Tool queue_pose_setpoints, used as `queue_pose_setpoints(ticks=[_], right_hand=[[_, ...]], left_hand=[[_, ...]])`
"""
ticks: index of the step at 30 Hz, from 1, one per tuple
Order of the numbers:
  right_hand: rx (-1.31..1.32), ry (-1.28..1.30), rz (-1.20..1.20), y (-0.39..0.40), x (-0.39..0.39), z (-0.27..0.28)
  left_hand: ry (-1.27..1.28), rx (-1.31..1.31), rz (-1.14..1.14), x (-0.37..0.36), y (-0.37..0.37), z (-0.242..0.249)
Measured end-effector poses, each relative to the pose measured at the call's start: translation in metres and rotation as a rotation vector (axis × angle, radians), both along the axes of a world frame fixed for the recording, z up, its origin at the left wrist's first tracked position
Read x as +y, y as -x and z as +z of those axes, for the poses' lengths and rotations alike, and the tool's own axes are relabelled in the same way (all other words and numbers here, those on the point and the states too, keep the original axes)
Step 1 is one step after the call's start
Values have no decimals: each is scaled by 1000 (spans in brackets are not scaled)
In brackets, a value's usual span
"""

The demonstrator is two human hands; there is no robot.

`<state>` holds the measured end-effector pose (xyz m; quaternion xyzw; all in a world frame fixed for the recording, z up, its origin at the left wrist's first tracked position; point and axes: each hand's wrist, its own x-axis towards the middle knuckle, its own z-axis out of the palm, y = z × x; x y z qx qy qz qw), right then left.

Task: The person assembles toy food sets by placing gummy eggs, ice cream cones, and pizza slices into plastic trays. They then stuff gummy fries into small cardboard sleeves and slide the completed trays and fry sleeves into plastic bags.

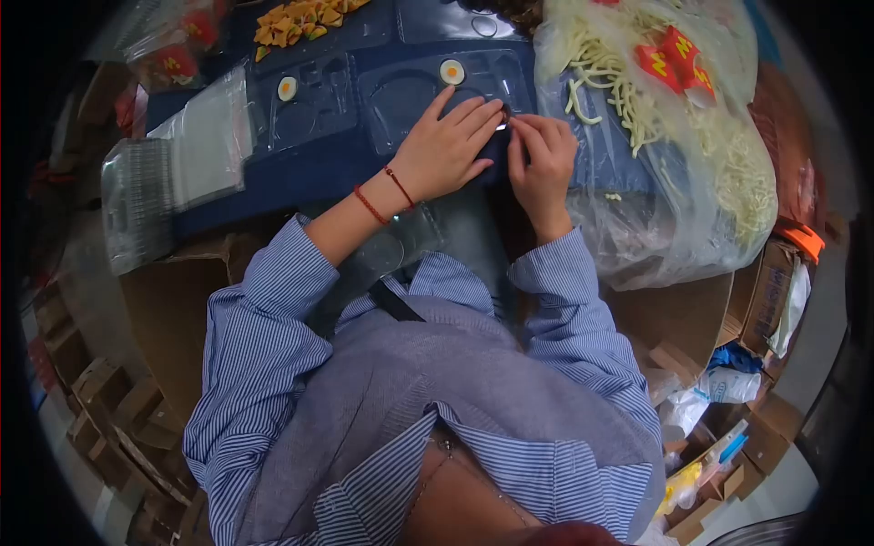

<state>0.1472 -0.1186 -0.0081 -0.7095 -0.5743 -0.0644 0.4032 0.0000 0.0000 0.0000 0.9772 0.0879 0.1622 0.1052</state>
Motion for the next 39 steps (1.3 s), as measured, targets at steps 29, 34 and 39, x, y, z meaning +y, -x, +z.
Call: queue_pose_setpoints(ticks=[29, 34, 39], right_hand=[[212, -96, 123, -101, 119, 63], [424, -102, 116, -96, 91, 70], [566, -113, 87, -99, 81, 69]], left_hand=[[-7, -198, 338, 166, -125, -11], [271, -266, 290, 177, -135, -16], [542, -312, 259, 182, -139, -16]])
